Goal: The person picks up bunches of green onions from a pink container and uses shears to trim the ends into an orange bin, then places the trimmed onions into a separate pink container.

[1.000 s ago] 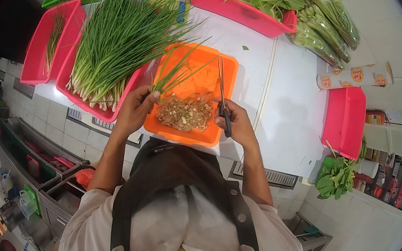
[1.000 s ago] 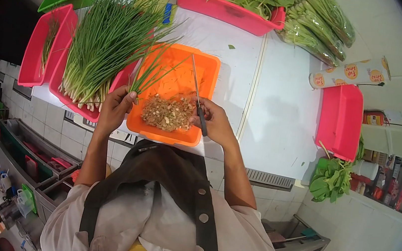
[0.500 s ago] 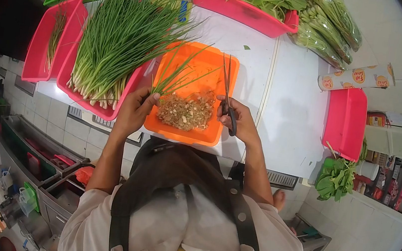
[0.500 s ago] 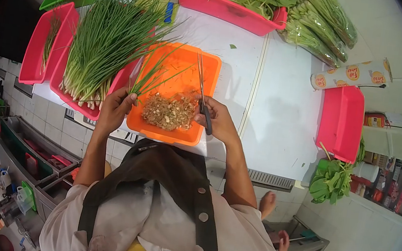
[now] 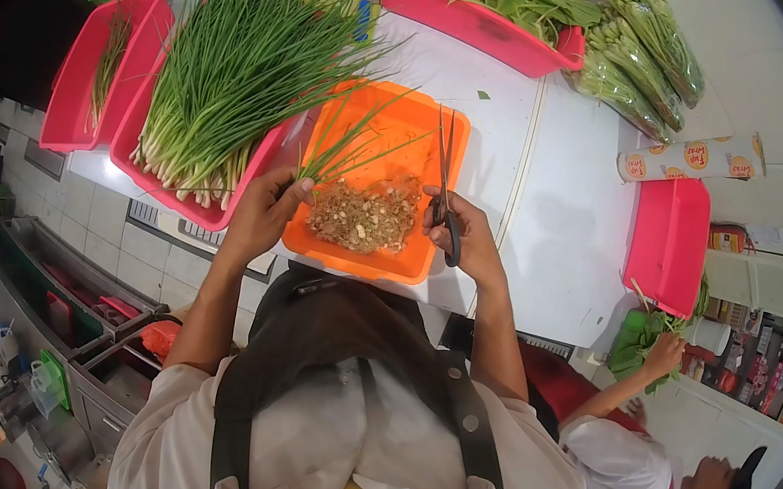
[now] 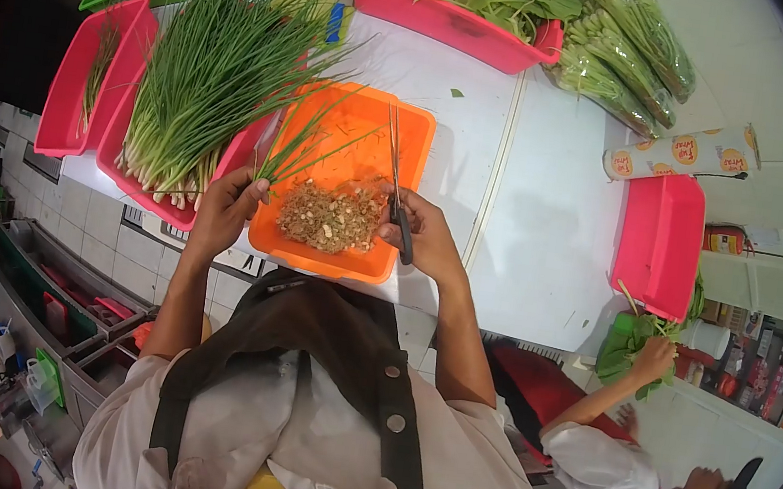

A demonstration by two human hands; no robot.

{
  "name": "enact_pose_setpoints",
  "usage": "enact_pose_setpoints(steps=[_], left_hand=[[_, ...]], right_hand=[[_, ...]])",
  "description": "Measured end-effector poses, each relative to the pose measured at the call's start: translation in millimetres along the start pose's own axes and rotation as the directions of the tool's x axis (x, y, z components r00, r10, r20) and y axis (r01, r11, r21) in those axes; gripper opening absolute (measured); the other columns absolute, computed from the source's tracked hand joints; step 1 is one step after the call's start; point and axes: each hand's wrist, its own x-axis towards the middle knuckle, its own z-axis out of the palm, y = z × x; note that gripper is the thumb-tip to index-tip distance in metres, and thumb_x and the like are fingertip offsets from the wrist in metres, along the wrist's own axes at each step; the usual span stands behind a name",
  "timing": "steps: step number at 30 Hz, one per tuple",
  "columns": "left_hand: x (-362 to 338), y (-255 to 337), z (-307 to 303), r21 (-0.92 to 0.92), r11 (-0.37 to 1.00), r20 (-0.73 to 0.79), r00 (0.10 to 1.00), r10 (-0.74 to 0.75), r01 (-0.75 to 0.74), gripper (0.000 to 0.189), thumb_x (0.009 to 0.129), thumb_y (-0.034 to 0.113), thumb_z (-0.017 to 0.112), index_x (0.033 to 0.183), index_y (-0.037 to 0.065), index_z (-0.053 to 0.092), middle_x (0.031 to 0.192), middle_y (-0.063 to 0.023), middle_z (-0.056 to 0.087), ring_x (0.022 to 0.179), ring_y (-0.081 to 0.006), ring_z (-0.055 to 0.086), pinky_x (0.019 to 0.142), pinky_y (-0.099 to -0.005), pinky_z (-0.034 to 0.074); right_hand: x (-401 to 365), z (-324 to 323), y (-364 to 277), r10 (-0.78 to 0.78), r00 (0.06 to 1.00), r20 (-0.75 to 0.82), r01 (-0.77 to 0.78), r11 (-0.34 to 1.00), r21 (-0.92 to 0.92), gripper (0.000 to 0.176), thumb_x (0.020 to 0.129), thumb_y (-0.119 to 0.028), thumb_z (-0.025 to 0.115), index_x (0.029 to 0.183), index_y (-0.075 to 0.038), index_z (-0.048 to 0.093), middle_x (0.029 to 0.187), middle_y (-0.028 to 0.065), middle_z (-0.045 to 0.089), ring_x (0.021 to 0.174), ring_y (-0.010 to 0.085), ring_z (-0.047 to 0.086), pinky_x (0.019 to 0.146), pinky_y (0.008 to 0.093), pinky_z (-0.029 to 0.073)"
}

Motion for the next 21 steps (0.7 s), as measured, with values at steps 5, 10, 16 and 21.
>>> enact_pose_setpoints(steps=[5,10,16,21], left_hand=[[1.7,-14.5,8.9,-0.062,0.986,-0.047,0.987,0.151,-0.154,0.029,0.1,0.026,0.059,0.09,0.0,0.064,0.074,-0.0005,0.058,0.068,-0.0094,0.05,0.063,-0.028,0.042],[-2.2,-12.0,-9.2,0.015,0.989,0.062,0.987,0.148,-0.15,0.023,0.101,0.021,0.057,0.097,-0.001,0.065,0.078,0.002,0.059,0.073,-0.0063,0.051,0.066,-0.0256,0.043],[-25.4,-16.2,-106.9,-0.231,0.971,-0.254,0.967,0.004,-0.064,0.023,0.098,0.027,0.061,0.085,0.008,0.063,0.065,0.0067,0.05,0.055,-0.0027,0.042,0.049,-0.0224,0.033],[-16.6,-36.9,-271.9,0.109,0.989,-0.712,0.686,0.149,-0.101,0.037,0.099,0.043,0.056,0.082,0.011,0.065,0.06,0.0056,0.048,0.047,-0.0021,0.037,0.042,-0.0211,0.026]], right_hand=[[-1.4,4.8,-3.1,0.004,0.999,-0.054,-0.006,0.999,-0.038,0.055,0.08,-0.018,0.082,0.127,0.0,0.06,0.081,-0.0034,0.058,0.071,0.0048,0.055,0.065,0.0208,0.047],[2.0,11.1,13.9,-0.056,0.985,-0.162,0.02,0.977,-0.214,0.066,0.086,-0.048,0.072,0.124,0.004,0.058,0.075,0.0012,0.057,0.061,0.008,0.057,0.042,0.0201,0.035],[1.9,22.0,24.5,-0.09,0.982,-0.164,0.065,0.986,-0.153,0.062,0.087,-0.038,0.073,0.127,0.006,0.055,0.08,0.0021,0.058,0.068,0.0111,0.059,0.06,0.0244,0.046],[-2.1,34.1,16.1,-0.065,0.982,-0.178,0.032,0.983,-0.181,0.066,0.089,-0.042,0.073,0.129,0.007,0.053,0.08,0.0021,0.058,0.07,0.0114,0.059,0.062,0.0249,0.045]])
